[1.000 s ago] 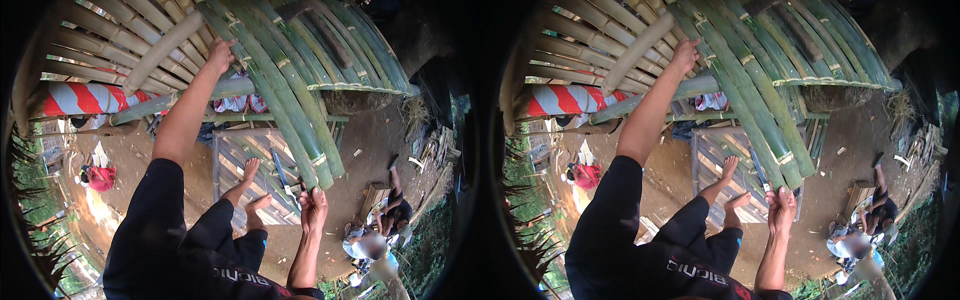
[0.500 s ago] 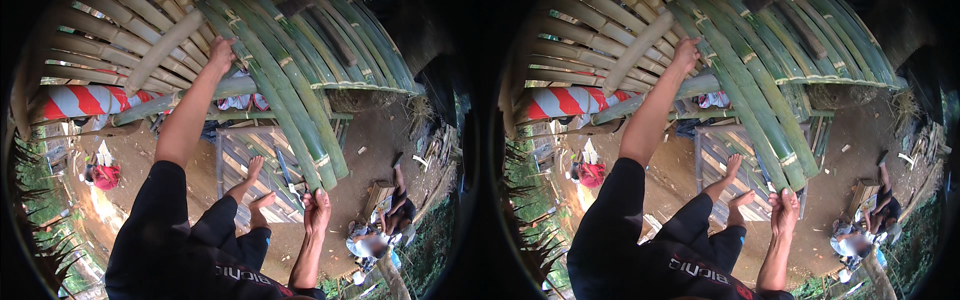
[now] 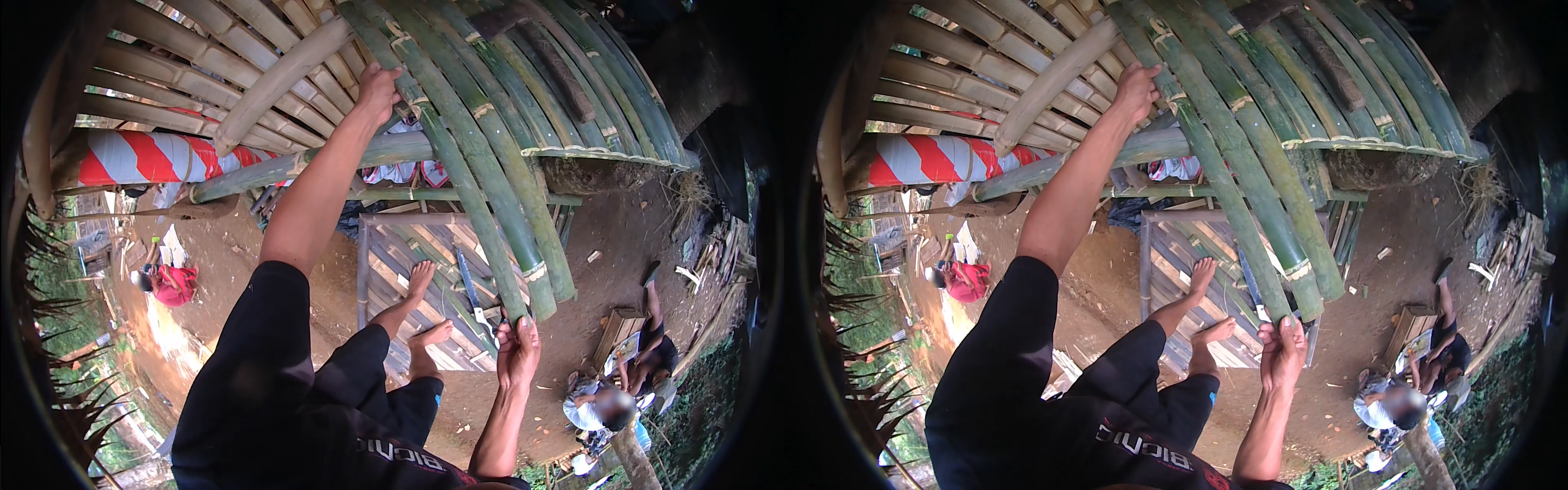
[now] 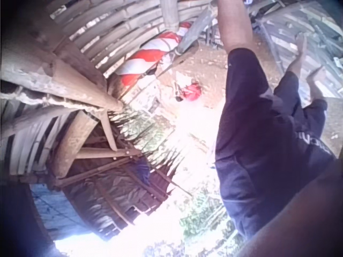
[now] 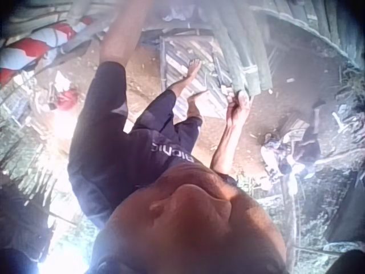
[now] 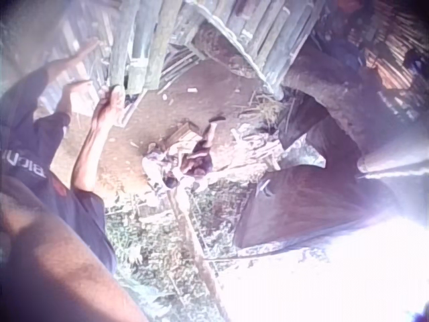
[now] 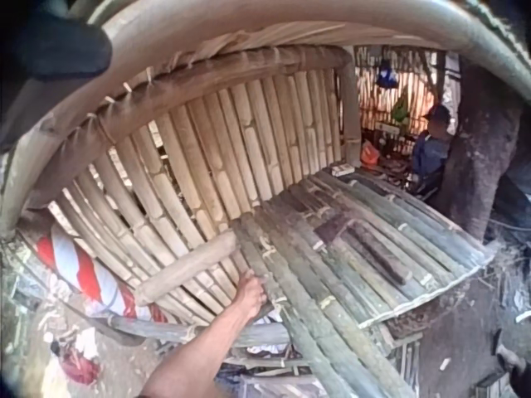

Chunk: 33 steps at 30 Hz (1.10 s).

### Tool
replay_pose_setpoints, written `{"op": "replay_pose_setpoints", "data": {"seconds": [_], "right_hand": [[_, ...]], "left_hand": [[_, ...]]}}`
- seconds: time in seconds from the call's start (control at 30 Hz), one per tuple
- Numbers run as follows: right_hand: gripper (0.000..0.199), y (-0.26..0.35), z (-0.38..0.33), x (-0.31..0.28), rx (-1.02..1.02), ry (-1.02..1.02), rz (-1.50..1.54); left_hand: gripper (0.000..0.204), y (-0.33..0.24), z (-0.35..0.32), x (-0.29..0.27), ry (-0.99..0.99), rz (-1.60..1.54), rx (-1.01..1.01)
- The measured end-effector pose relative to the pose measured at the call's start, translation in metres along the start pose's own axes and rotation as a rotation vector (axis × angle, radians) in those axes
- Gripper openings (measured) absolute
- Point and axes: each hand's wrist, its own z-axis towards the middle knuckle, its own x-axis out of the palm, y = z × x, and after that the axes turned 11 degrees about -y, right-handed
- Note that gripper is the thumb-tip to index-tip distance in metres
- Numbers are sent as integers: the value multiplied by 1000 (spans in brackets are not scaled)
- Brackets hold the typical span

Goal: The person uses a machete to split bamboo poles and secure them onto a wooden frame. They repeatedly strike the bamboo to create slats and fit them into the structure, occasionally moving around the site to gather materials.

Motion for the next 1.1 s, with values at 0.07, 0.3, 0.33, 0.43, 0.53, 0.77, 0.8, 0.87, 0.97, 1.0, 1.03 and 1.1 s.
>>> {"op": "replay_pose_setpoints", "data": {"seconds": [0.07,0.3,0.33,0.43,0.53,0.77,0.8,0.87,0.97,1.0,1.03,1.1], "right_hand": [[22,0,1,-1,-5,0,-1],[24,-2,2,-3,-21,11,-8],[25,-2,2,-3,-18,10,-7],[27,-4,2,-3,-33,-6,1],[26,-6,2,-3,-32,-32,3],[23,-7,0,-1,-50,-17,20],[23,-6,0,0,-59,-12,24],[23,-7,2,-2,-46,17,28],[24,-6,2,-2,-51,46,36],[25,-5,2,-3,-43,56,44],[25,-5,4,-7,-46,52,35],[25,-4,2,-5,-39,57,42]], "left_hand": [[9,2,3,-1,0,-6,3],[9,7,7,-4,35,-27,16],[9,7,8,-6,40,-23,21],[9,5,6,-1,-17,7,13],[9,3,2,0,-25,6,23],[12,6,6,0,-41,17,23],[13,7,8,-1,-44,40,19],[14,8,12,-3,-46,84,16],[15,10,12,-6,1,49,6],[15,8,8,-3,6,51,2],[15,7,4,0,11,53,-2],[19,5,3,-3,-12,76,-16]]}}
